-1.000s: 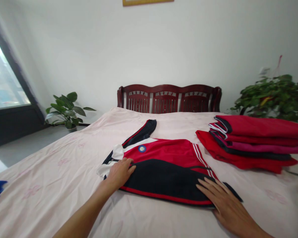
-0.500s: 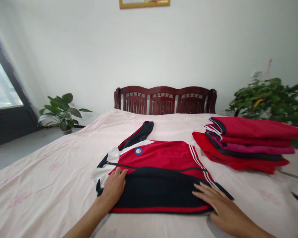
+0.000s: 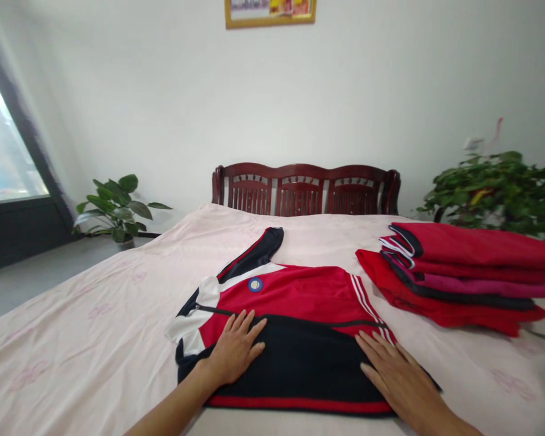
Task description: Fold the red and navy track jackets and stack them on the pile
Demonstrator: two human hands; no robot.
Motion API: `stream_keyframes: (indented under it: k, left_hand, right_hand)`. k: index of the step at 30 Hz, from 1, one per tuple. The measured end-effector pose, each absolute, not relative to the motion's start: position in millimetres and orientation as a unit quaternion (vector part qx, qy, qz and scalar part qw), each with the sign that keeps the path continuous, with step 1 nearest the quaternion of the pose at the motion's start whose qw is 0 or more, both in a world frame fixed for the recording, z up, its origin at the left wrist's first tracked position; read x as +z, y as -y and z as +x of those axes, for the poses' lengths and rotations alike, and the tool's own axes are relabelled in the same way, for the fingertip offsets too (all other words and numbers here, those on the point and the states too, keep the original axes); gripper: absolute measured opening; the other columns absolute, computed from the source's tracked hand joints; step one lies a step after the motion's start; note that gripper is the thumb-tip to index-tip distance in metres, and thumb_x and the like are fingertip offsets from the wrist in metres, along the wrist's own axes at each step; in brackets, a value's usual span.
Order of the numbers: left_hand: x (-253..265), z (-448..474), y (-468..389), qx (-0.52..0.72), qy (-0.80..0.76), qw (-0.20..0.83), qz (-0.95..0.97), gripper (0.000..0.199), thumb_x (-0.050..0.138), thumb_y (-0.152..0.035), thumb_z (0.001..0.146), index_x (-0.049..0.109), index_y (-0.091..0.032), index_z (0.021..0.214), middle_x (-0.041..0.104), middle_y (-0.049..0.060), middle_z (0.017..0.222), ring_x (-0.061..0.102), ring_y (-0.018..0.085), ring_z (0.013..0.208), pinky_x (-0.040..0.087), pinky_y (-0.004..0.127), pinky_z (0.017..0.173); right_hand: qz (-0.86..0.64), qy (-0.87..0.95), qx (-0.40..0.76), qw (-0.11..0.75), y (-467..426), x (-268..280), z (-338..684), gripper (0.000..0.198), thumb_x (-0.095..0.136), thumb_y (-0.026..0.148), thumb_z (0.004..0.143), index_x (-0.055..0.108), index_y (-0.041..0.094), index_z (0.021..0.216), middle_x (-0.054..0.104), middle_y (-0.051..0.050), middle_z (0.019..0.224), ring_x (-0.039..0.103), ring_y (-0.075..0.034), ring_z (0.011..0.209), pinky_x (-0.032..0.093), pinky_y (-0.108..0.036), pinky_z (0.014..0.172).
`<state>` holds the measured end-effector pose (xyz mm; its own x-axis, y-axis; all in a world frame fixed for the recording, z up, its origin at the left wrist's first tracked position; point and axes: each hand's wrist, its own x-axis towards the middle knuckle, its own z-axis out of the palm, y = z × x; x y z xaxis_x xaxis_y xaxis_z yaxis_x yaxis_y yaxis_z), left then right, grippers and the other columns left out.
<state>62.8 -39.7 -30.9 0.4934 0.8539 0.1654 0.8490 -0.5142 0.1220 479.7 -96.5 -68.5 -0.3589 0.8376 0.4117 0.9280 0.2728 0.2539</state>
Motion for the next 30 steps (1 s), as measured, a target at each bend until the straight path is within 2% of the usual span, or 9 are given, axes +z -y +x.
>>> stream_keyframes:
  k: [6, 10, 14, 17, 20, 23, 27, 30]
  left_hand:
    - [-33.1, 66.7, 30.7, 0.112, -0.512, -0.002, 0.851, 0.054, 0.047, -0.042, 0.098, 0.038, -0.036, 0.152, 0.041, 0.009, 0.158, 0.031, 0.033, 0.148, 0.031, 0.056, 0.118]
    - [-37.3, 68.8, 25.3, 0.111, -0.518, -0.010, 0.848, 0.055, 0.049, -0.035, 0.097, 0.039, -0.035, 0.151, 0.043, 0.009, 0.157, 0.032, 0.033, 0.147, 0.031, 0.056, 0.118]
    - [-36.2, 64.1, 22.6, 0.110, -0.499, 0.003, 0.860, 0.055, 0.047, -0.038, 0.098, 0.037, -0.038, 0.152, 0.041, 0.009, 0.158, 0.033, 0.032, 0.147, 0.030, 0.057, 0.118]
    - [-26.1, 59.6, 14.1, 0.125, -0.472, 0.042, 0.872, 0.049, 0.044, -0.044, 0.099, 0.046, -0.036, 0.147, 0.047, 0.007, 0.153, 0.037, 0.031, 0.145, 0.031, 0.053, 0.118]
    - [-9.3, 57.9, -12.8, 0.173, -0.475, 0.098, 0.857, 0.040, 0.037, -0.041, 0.102, 0.069, -0.029, 0.123, 0.069, 0.004, 0.129, 0.059, 0.023, 0.125, 0.042, 0.039, 0.111]
    - [7.1, 57.6, -60.2, 0.224, -0.554, 0.117, 0.793, 0.034, 0.042, -0.031, 0.099, 0.075, -0.024, 0.105, 0.076, 0.003, 0.111, 0.068, 0.019, 0.105, 0.049, 0.030, 0.097]
    - [20.4, 59.4, -129.4, 0.242, -0.600, 0.091, 0.757, 0.036, 0.042, -0.018, 0.094, 0.073, -0.019, 0.112, 0.074, 0.006, 0.117, 0.067, 0.021, 0.109, 0.048, 0.031, 0.097]
    - [21.8, 69.3, -164.8, 0.229, -0.582, 0.079, 0.777, 0.038, 0.042, -0.016, 0.092, 0.072, -0.019, 0.115, 0.073, 0.007, 0.120, 0.065, 0.023, 0.113, 0.047, 0.034, 0.100]
  right_hand:
    - [-0.597, 0.778, -0.150, 0.126, 94.7, -58.4, 484.8, 0.052, 0.044, 0.051, 0.094, 0.055, 0.032, 0.142, 0.060, -0.004, 0.141, 0.060, -0.026, 0.125, 0.051, -0.043, 0.100]
    - [-0.626, 0.752, -0.153, 0.141, 92.8, -65.2, 486.9, 0.052, 0.044, 0.054, 0.093, 0.059, 0.032, 0.137, 0.063, -0.005, 0.136, 0.063, -0.029, 0.120, 0.055, -0.045, 0.094]
    - [-0.610, 0.767, -0.136, 0.144, 92.4, -63.5, 491.7, 0.050, 0.047, 0.053, 0.091, 0.061, 0.034, 0.135, 0.064, -0.004, 0.136, 0.063, -0.030, 0.120, 0.055, -0.046, 0.094]
    - [-0.612, 0.777, -0.059, 0.135, 80.3, -40.4, 494.6, 0.046, 0.043, 0.054, 0.093, 0.070, 0.033, 0.123, 0.070, -0.004, 0.126, 0.067, -0.029, 0.114, 0.056, -0.042, 0.092]
    - [-0.621, 0.770, -0.001, 0.146, 46.1, -2.7, 487.6, 0.049, 0.031, 0.052, 0.098, 0.076, 0.032, 0.105, 0.077, -0.004, 0.105, 0.071, -0.027, 0.099, 0.055, -0.038, 0.085]
    - [-0.641, 0.755, 0.003, 0.143, -6.3, 31.0, 466.3, 0.050, 0.029, 0.048, 0.099, 0.075, 0.030, 0.098, 0.077, -0.005, 0.097, 0.070, -0.025, 0.093, 0.051, -0.033, 0.078]
    - [-0.658, 0.745, -0.005, 0.105, -79.0, 46.4, 429.4, 0.043, 0.032, 0.037, 0.099, 0.072, 0.022, 0.090, 0.075, -0.006, 0.096, 0.067, -0.020, 0.089, 0.044, -0.028, 0.074]
    - [-0.649, 0.755, -0.012, 0.093, -119.8, 38.8, 407.4, 0.042, 0.031, 0.030, 0.100, 0.071, 0.019, 0.092, 0.073, -0.007, 0.098, 0.066, -0.018, 0.090, 0.042, -0.026, 0.075]
